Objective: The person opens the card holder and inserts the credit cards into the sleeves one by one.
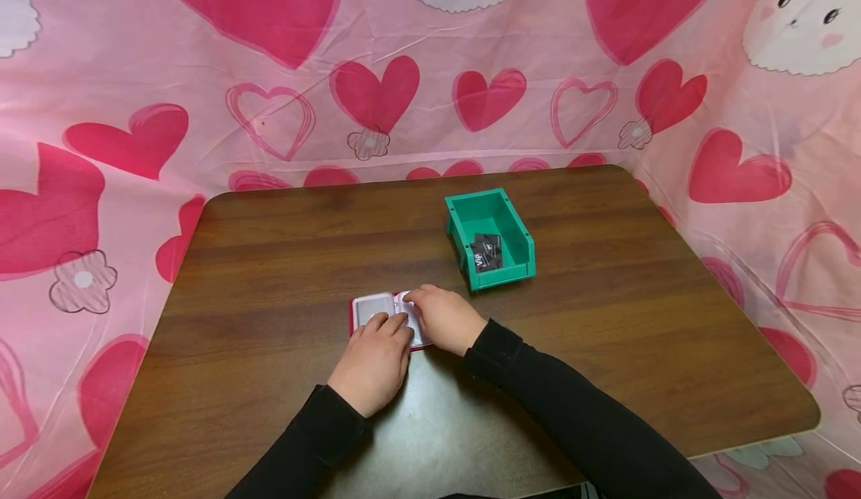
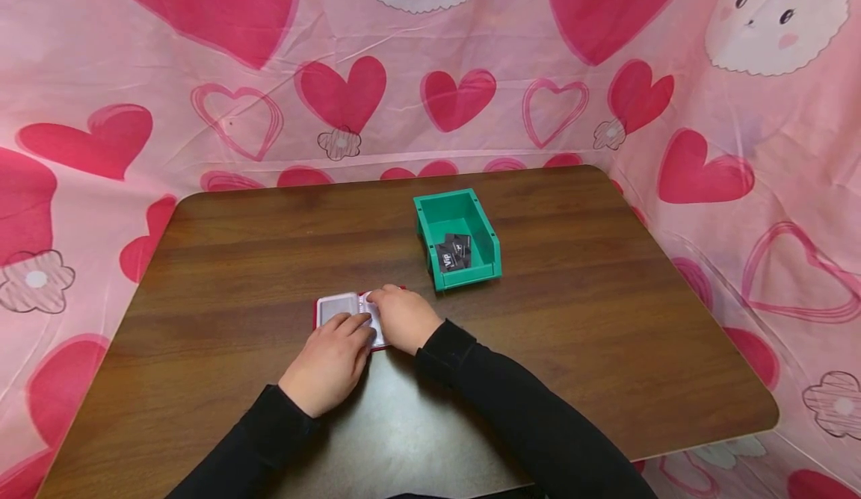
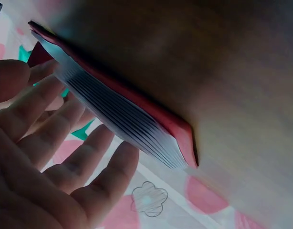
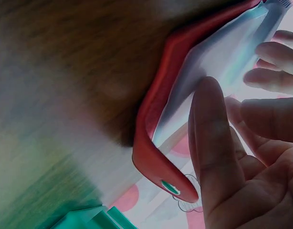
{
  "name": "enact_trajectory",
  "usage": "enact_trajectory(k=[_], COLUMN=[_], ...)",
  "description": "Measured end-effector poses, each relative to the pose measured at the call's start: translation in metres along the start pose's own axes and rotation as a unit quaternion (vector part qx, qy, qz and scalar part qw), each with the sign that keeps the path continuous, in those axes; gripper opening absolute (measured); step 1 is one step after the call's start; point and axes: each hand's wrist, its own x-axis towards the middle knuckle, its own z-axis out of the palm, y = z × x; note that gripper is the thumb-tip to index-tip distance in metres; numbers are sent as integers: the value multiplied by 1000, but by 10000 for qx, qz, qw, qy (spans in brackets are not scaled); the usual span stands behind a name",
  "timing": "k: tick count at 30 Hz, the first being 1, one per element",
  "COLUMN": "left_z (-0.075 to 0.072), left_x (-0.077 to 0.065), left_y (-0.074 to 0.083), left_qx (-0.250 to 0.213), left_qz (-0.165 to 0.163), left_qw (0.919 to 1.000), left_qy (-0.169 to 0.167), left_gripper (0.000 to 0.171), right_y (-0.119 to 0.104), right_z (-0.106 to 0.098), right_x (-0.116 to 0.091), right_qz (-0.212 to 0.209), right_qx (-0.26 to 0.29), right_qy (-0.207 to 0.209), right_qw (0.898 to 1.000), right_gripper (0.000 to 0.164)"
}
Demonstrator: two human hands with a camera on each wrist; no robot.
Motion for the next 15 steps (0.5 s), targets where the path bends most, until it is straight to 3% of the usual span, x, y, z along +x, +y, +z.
enact_trajectory(k=[8,15], left_z=[3,3], left_x=[-2,0], left_y=[0,-1], left_qx=[180,87], left_qz=[-80,-122], left_qw=[9996,9994], left_qy=[-208,-308], left_gripper=[26,28], right_y=[1,17], right_z=[-6,-39], right_x=[0,-4], right_qz=[-21,320], right_qx=[140,870], right_qy=[9,910], right_qw=[9999,9915], right_gripper=[28,23])
